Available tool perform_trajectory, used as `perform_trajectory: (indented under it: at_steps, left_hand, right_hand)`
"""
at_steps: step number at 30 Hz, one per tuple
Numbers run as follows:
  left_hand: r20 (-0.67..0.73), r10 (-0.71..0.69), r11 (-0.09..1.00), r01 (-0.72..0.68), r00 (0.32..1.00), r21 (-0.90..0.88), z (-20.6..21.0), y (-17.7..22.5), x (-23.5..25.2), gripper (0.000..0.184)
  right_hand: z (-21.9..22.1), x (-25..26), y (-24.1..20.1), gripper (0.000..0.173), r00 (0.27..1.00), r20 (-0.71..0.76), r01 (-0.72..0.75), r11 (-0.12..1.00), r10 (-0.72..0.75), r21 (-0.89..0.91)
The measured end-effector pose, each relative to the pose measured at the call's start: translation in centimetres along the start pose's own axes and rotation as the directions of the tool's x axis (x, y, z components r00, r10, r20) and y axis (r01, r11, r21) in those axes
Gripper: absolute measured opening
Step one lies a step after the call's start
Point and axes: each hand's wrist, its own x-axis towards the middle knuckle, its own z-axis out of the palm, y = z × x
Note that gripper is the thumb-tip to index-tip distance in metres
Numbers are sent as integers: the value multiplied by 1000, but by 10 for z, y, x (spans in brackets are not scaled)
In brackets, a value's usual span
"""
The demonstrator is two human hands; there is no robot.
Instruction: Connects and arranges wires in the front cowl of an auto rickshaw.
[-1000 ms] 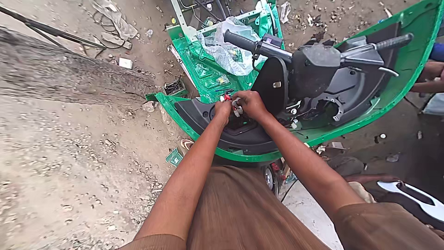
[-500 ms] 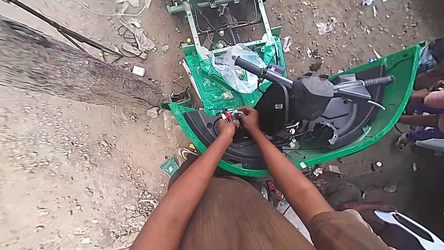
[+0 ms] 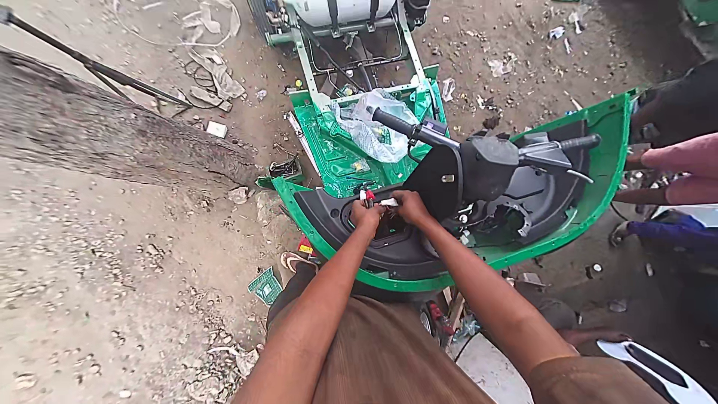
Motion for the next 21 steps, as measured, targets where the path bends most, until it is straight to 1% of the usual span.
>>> perform_trajectory:
  at_steps: [2,3,6,8,9,11,13,14,15,16,17,19,21]
  left_hand:
    - [12,47,984,-49,999,173,-5,-2,-7,55]
    - [20,64,971,-66,998,229,-7,-2,-10,53]
    - [49,99,952,-109,994,286,-11,2,-15,50]
    - [41,84,950,-92,996,298,-15,-1,-18,49]
    - [32,83,947,-89,996,309,-16,-1,-18,49]
    - [12,81,939,-81,997,334,-15,-3,-15,50]
    - [1,65,937,-61,998,344,-14,-2,-8,52]
    - [-6,49,933,-43,999,358,-14,-1,-6,53]
    - [-12,32,927,-25,999,374,-13,2,-5,53]
    - [-15,23,919,-15,1000,394,-13,5,-5,53]
    - [-17,22,910,-13,1000,415,-13,5,-8,53]
    - [-9,41,902,-33,999,430,-12,7,-12,51]
    - [9,68,921,-66,998,384,-12,5,-16,50]
  right_hand:
    - [9,-3,3,28,998,-57,4,1000,-3,20]
    - [13,-4,3,28,996,-85,22,998,-18,55]
    - [17,-10,1,18,983,-176,74,980,-41,184]
    - [18,-19,0,19,983,-182,65,973,-24,222]
    - [15,-21,0,22,983,-181,70,975,-31,211]
    - [8,-22,-3,30,984,-153,106,989,-89,107]
    - [6,-13,-6,29,976,-144,157,987,-161,-33]
    - [4,-9,-12,26,977,-138,153,984,-165,-89]
    - [0,-5,-22,23,987,-115,102,987,-117,-123]
    - [-8,-1,-34,19,998,-63,7,990,-16,-138]
    - [-15,2,-45,15,995,8,-102,983,104,-154]
    - [-27,11,-63,16,941,137,-266,928,308,-259]
    - [-27,15,-71,23,877,224,-335,876,424,-348]
